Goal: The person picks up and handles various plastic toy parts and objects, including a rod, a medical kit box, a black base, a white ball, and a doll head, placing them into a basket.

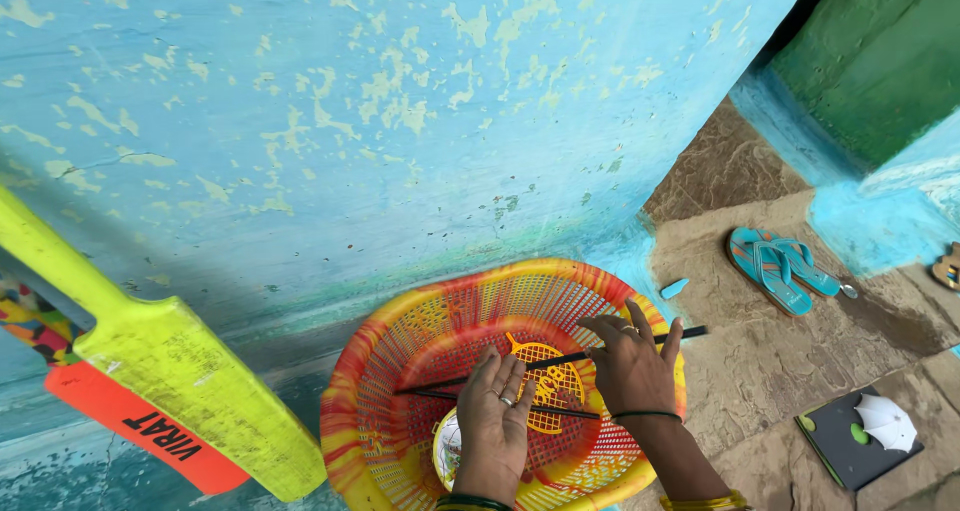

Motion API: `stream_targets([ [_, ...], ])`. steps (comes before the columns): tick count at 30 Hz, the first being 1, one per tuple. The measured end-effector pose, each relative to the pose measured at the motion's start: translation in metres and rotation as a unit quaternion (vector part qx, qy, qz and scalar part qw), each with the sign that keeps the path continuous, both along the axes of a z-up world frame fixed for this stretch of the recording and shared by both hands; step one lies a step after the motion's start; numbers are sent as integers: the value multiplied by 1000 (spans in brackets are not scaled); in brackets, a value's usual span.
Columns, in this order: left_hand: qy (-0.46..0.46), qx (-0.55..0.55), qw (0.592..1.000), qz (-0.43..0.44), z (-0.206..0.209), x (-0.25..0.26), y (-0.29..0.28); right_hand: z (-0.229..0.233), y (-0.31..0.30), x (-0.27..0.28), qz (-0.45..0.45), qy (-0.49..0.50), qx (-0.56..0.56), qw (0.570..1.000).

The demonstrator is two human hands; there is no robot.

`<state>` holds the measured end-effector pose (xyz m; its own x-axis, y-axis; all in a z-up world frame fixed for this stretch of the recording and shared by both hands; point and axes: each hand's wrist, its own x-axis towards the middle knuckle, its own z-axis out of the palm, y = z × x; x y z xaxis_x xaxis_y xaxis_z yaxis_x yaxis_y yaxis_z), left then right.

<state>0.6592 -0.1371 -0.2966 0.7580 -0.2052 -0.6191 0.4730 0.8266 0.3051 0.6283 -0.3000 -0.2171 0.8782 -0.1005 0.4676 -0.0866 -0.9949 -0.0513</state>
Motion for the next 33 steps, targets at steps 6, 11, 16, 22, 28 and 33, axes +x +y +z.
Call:
stream_targets([
  [6, -53, -39, 998, -22, 50, 16, 1, 9, -14, -3, -6, 44, 392, 919],
  [11, -138, -69, 987, -49, 120, -1, -16, 61, -27, -44, -3, -65, 640, 766],
  [16, -181, -104, 968, -137, 191, -48, -55, 145, -20, -122, -93, -175, 712, 674],
  [22, -212, -180, 926, -255, 251, -135, -109, 210, -21, -226, -119, -332, 730, 585],
  [28, -256, -251, 868, -345, 289, -242, -127, 245, -9, -350, -135, -461, 697, 533],
  [33, -271, -285, 815, -425, 318, -344, -117, 261, 17, -478, -151, -553, 632, 522],
])
